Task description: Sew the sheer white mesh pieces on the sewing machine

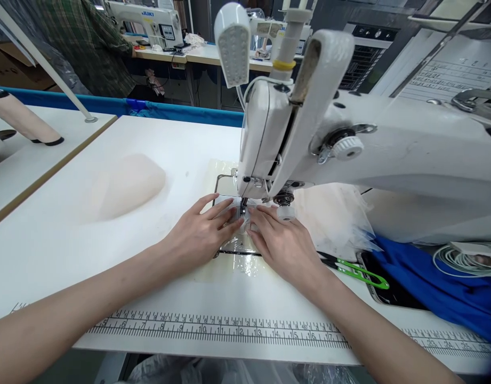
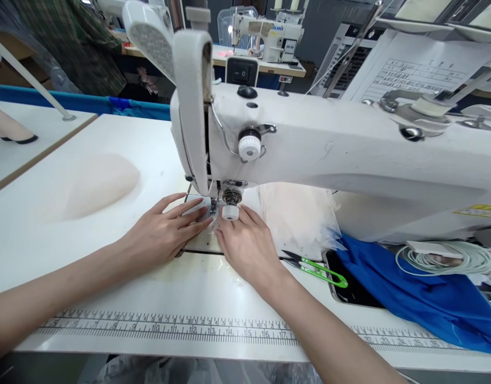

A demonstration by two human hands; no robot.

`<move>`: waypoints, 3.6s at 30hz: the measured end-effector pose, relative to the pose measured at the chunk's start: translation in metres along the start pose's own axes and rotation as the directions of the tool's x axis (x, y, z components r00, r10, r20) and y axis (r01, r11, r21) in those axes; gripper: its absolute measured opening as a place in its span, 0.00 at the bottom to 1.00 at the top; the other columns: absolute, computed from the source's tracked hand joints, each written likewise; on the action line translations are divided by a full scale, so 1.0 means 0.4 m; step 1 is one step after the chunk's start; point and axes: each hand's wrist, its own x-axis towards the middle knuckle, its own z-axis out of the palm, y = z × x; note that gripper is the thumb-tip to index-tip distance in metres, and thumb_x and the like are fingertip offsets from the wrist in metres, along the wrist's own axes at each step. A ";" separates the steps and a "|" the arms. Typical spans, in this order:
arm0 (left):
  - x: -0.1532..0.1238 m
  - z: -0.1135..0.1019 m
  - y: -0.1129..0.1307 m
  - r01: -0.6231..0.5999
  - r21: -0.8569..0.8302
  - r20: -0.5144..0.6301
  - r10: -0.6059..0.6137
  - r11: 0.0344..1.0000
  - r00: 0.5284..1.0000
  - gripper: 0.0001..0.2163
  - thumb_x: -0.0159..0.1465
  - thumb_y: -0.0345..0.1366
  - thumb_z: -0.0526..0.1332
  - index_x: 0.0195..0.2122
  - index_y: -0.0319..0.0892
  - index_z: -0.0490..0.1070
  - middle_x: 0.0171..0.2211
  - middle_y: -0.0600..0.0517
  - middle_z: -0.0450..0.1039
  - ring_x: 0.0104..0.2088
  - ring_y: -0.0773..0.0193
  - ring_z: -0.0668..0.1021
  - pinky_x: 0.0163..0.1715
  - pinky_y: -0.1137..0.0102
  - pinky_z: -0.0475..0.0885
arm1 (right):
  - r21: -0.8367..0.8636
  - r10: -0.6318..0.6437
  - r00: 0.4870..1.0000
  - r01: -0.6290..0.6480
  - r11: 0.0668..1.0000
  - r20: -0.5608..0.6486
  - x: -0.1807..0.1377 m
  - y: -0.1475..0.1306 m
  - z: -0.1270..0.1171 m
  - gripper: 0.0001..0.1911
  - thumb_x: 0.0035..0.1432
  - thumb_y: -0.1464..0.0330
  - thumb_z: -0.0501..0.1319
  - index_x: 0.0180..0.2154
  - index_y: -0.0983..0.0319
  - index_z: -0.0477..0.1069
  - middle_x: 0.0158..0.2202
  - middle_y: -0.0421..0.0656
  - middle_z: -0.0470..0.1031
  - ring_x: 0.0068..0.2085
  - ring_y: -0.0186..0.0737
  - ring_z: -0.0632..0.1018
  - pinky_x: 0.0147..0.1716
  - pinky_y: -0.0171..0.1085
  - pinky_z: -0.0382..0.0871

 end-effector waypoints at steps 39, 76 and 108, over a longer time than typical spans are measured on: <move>-0.003 0.008 0.003 0.076 -0.064 -0.026 -0.078 0.995 0.997 0.16 0.66 0.28 0.52 0.53 0.39 0.71 0.53 0.47 0.74 0.57 0.56 0.72 0.60 0.54 0.60 | -0.007 -0.167 0.981 0.167 0.986 -0.096 -0.013 -0.006 -0.018 0.09 0.64 0.70 0.59 0.38 0.64 0.78 0.44 0.41 0.81 0.40 0.39 0.79 0.40 0.40 0.70; 0.023 0.025 -0.013 0.182 -0.099 -0.073 -0.190 0.978 0.979 0.14 0.66 0.32 0.53 0.48 0.39 0.75 0.49 0.49 0.77 0.57 0.52 0.73 0.63 0.50 0.59 | -0.022 -0.071 0.997 0.072 0.997 0.031 0.006 0.001 -0.001 0.14 0.66 0.64 0.56 0.48 0.63 0.75 0.48 0.46 0.78 0.47 0.47 0.76 0.46 0.46 0.69; -0.001 -0.115 -0.066 0.388 -0.877 0.440 -0.147 -0.284 0.886 0.11 0.60 0.41 0.65 0.34 0.40 0.67 0.27 0.55 0.72 0.24 0.70 0.73 0.26 0.74 0.69 | 0.718 -0.070 0.752 -0.649 -0.253 0.655 0.010 -0.012 -0.074 0.22 0.40 0.66 0.76 0.40 0.61 0.78 0.30 0.39 0.74 0.30 0.31 0.72 0.34 0.34 0.65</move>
